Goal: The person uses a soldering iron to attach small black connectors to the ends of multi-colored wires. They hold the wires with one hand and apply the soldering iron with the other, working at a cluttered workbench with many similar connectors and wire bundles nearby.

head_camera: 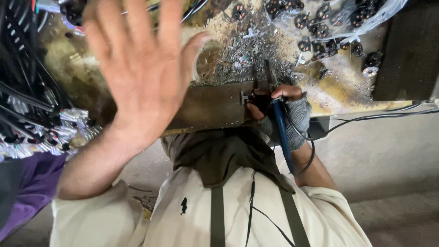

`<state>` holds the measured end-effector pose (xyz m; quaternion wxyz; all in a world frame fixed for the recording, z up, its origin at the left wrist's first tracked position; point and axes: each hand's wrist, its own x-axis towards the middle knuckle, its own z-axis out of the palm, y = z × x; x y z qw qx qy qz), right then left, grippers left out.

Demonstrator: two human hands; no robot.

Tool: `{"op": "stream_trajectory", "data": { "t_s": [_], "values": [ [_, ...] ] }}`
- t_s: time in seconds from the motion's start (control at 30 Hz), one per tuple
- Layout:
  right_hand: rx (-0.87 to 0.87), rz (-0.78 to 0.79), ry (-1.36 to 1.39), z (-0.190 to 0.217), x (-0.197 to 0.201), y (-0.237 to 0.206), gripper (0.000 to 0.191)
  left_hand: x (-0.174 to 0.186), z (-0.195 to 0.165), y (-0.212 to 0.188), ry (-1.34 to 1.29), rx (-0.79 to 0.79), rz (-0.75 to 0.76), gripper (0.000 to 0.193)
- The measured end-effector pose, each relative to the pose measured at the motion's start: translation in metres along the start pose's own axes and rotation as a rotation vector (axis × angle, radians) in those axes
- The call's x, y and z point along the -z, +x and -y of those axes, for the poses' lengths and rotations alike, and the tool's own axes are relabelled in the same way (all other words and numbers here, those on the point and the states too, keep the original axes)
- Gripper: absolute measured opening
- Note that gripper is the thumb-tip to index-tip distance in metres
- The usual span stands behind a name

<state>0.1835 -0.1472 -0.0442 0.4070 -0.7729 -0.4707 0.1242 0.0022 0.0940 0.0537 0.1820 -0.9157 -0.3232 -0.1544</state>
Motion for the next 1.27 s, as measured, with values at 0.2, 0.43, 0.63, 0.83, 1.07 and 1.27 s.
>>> {"op": "stream_trajectory", "data": {
  "t_s": [0.2,0.43,0.63,0.83,1.07,1.27],
  "values": [
    [-0.066,0.014,0.091,0.001,-0.001,-0.008,0.057,-0.045,0.084,-0.094,0.435,0.34,0.316,0.055],
    [-0.035,-0.115,0.218,0.001,0.001,-0.013,0.058,-0.06,0.099,-0.122,0.527,0.327,0.456,0.023],
    [-0.144,-0.035,0.348,0.0,0.011,-0.014,0.044,-0.025,0.1,-0.11,0.093,0.418,0.044,0.023],
    [-0.031,0.127,0.439,0.02,0.023,0.001,0.03,-0.004,0.019,-0.101,-0.648,0.161,-0.195,0.029],
    [-0.3,-0.005,0.852,0.039,0.019,0.006,0.048,0.015,-0.035,-0.081,-1.31,-0.121,0.924,0.028],
    [-0.31,0.109,0.863,0.042,0.013,0.003,0.057,0.007,-0.045,-0.086,-1.168,-0.197,1.094,0.053]
  ]
}}
